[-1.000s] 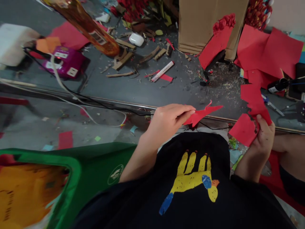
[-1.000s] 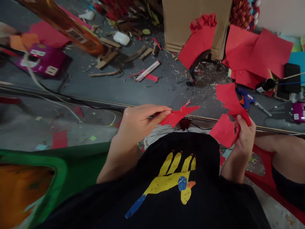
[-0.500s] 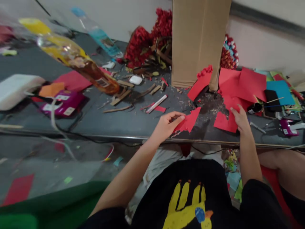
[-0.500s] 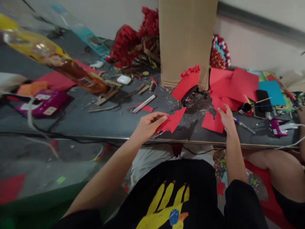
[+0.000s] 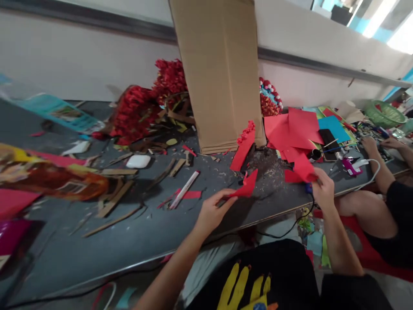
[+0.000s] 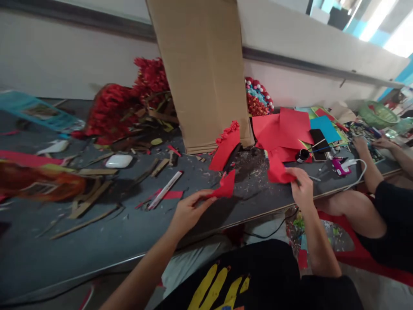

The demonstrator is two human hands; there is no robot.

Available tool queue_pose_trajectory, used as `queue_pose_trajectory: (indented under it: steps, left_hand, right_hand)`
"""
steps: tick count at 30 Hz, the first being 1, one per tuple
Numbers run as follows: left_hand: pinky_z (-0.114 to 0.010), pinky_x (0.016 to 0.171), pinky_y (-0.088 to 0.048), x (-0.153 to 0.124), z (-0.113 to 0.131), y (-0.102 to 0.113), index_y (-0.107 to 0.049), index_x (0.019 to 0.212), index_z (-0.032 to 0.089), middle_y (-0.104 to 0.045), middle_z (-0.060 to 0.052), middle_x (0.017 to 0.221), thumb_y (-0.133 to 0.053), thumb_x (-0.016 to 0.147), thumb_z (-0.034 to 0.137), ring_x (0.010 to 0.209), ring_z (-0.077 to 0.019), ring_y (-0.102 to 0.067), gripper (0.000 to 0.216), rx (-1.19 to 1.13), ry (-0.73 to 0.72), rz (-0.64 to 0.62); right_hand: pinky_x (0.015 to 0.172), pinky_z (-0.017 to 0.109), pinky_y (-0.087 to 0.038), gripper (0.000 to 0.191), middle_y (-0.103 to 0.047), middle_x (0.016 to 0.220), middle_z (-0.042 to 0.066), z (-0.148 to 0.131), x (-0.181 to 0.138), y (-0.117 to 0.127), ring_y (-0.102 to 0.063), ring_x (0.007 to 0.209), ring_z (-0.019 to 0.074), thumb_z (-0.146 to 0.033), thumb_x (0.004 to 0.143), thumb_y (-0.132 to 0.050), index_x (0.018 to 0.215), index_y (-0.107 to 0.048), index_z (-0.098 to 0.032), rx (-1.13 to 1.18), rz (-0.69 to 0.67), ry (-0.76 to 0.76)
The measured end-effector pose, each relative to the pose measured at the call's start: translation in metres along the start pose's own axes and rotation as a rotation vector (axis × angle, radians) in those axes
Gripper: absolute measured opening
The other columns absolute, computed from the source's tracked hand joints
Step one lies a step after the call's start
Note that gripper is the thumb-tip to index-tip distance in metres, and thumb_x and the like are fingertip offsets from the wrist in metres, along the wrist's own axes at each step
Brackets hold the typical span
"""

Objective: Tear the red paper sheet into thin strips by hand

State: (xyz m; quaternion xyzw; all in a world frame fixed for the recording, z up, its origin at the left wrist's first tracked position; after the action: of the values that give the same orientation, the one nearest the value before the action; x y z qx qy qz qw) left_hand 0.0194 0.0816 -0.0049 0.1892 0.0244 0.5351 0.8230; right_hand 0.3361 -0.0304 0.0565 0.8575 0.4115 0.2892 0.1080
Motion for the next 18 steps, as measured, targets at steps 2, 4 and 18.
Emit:
queue_pose_trajectory:
  steps: [2,4,18]
  left_hand:
    - [-0.036,0.082,-0.059,-0.006,-0.002,0.005,-0.071,0.085,0.021,-0.076,-0.006,0.092,-0.057,0.086,0.038,0.087,-0.0212,-0.071,0.022,0.052,-0.091,0.033]
    - [-0.040,0.089,-0.058,-0.014,-0.005,0.010,-0.071,0.081,0.024,-0.076,-0.005,0.091,-0.056,0.086,0.033,0.092,-0.0221,-0.071,0.018,0.106,-0.189,0.070]
    - [-0.041,0.099,-0.049,-0.026,-0.036,0.001,-0.075,0.085,0.026,-0.074,-0.004,0.106,-0.058,0.086,0.013,0.107,-0.0206,-0.063,0.022,0.561,-0.465,0.493]
  right_hand:
    - [0.110,0.046,-0.032,0.016,-0.077,0.099,-0.001,-0.011,-0.015,0.012,-0.066,0.107,0.0225,-0.024,0.080,-0.063,0.079,-0.076,-0.033,-0.137,0.006,0.149]
    - [0.109,0.045,-0.030,0.030,-0.077,0.101,-0.005,-0.019,-0.029,0.019,-0.065,0.106,0.0198,-0.017,0.084,-0.057,0.088,-0.075,-0.040,-0.390,0.017,0.473]
    - [0.083,0.036,-0.056,0.025,-0.066,0.110,0.006,0.001,-0.063,0.072,-0.064,0.095,0.0163,-0.037,0.093,-0.054,0.105,-0.064,-0.018,-0.375,-0.535,0.343]
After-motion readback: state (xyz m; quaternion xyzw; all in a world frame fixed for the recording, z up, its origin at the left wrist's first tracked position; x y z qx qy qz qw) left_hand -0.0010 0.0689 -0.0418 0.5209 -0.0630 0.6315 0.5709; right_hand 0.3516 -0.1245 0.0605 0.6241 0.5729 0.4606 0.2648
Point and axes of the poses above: each hand's wrist, its own x-axis towards the middle knuckle, its own y-axis out of the back of the hand, z = x × y, the point moved 1 cm from there along x, towards the middle knuckle
